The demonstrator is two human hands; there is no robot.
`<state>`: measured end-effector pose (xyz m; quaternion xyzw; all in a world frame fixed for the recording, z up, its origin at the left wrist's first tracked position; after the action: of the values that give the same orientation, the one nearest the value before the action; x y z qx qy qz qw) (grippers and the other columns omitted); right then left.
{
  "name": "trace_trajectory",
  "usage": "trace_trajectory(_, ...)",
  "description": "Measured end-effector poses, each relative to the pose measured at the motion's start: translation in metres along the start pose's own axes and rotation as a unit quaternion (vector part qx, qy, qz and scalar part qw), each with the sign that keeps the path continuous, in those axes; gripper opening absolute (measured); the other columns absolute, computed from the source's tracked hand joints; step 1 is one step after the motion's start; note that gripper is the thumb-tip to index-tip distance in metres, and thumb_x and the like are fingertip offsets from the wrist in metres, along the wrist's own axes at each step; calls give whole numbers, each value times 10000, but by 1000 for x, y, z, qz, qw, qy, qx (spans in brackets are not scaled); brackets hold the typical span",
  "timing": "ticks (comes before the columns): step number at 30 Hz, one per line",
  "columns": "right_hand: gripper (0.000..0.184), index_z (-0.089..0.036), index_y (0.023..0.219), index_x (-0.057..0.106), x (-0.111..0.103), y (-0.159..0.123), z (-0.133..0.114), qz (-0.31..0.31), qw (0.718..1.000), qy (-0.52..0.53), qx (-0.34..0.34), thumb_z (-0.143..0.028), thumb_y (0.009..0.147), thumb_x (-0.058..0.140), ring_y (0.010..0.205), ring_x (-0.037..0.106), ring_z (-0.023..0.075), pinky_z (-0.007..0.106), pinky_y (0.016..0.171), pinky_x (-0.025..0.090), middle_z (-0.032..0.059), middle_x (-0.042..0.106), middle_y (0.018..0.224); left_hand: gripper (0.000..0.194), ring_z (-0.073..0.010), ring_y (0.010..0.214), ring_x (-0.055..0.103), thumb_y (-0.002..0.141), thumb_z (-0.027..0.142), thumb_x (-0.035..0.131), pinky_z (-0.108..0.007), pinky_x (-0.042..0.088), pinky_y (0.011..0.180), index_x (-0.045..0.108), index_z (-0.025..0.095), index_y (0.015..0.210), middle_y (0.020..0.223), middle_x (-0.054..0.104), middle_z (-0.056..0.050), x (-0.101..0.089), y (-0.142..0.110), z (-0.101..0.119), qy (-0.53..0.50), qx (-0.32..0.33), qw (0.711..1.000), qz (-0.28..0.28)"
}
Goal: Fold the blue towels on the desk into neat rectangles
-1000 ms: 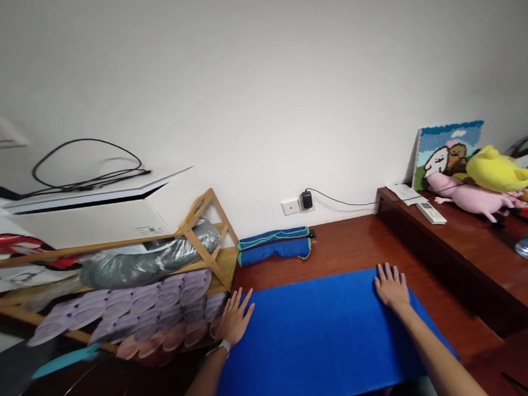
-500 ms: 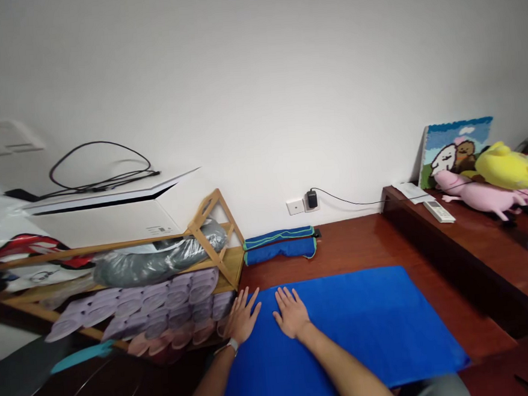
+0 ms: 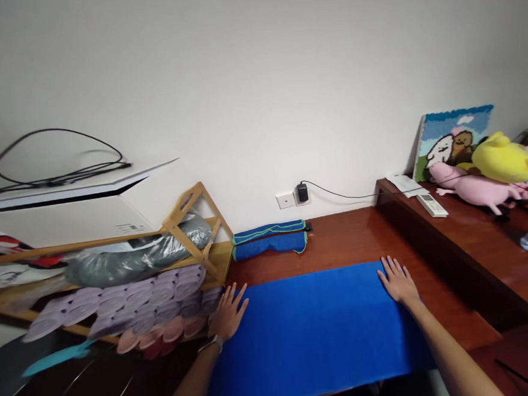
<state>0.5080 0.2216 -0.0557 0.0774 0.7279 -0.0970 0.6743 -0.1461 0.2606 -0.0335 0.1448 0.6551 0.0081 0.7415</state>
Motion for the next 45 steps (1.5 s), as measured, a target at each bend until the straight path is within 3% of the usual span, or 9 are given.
trace_trajectory(12,738,-169,1682,165,-7,3,-3,-60,998,-7,28,-515,1031,171,1610,140,274,502,1289,150,82,168,1746,692,-316,1573,301,1047,564,323,-523,298,1255,350,191,1629,1691,367,-138,3,0,1,3,-16,1000,-9)
trace_trajectory(15,716,-134,1666,239,-23,5,-32,-69,997,-18,35,-461,1031,199,1604,167,297,517,1286,144,118,200,1735,704,-303,1582,279,1044,575,316,-518,282,1263,342,186,1630,1699,350,-137,5,-1,1,-5,-23,1000,-6)
trace_trajectory(19,705,-66,1642,291,-54,-16,-162,31,997,14,-69,-428,1046,188,1607,156,296,483,1294,110,149,231,1724,720,-305,1597,233,1039,605,312,-499,263,1269,349,194,1630,1720,303,-132,6,-2,0,-14,-38,999,-5)
trace_trajectory(24,711,-131,1664,244,-43,-90,-377,-3,945,154,-289,-512,1064,225,1607,165,259,467,1303,118,105,232,1722,722,-322,1593,242,1036,618,326,-513,271,1262,352,209,1630,1721,300,-137,6,-3,-1,-17,-43,999,-2)
trace_trajectory(26,708,-149,1668,233,-31,-110,-423,-33,929,179,-321,-527,1070,202,1608,158,253,481,1304,117,101,215,1723,723,-326,1586,261,1037,614,327,-521,278,1259,361,196,1625,1714,308,-155,6,-2,-1,-12,-42,999,-6)
trace_trajectory(28,712,-156,1667,232,-21,-116,-435,-48,924,185,-332,-543,1071,191,1610,145,249,492,1307,107,101,209,1723,722,-326,1582,274,1038,609,325,-520,279,1259,366,187,1623,1707,322,-164,7,-2,-1,-4,-41,999,-8)
trace_trajectory(32,727,-181,1666,239,-14,-94,-361,-45,943,153,-293,-584,1065,173,1610,148,239,486,1310,86,77,213,1724,726,-320,1584,270,1035,623,316,-512,275,1263,355,207,1629,1706,337,-137,6,-1,-3,3,-40,999,-10)
trace_trajectory(40,760,-170,1677,191,-11,-16,-69,-26,1000,5,-13,-582,1039,186,1613,124,258,479,1303,106,63,184,1741,708,-330,1566,314,1035,612,327,-516,316,1247,396,205,1611,1692,364,-147,7,0,-4,8,-27,1000,14)
trace_trajectory(45,782,-191,1684,173,-6,1,-35,-11,1000,3,2,-613,1025,153,1618,102,258,480,1301,92,50,185,1749,715,-343,1553,341,1030,607,332,-524,344,1229,401,191,1607,1688,367,-161,6,4,-7,23,-14,1000,7)
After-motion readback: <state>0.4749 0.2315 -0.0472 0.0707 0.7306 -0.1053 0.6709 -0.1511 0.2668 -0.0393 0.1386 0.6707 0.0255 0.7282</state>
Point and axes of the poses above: each hand's wrist, its own y-axis towards the middle knuckle, its own x-axis out of the palm, z = x × y, the point moved 6 cm from there along y, towards the middle knuckle
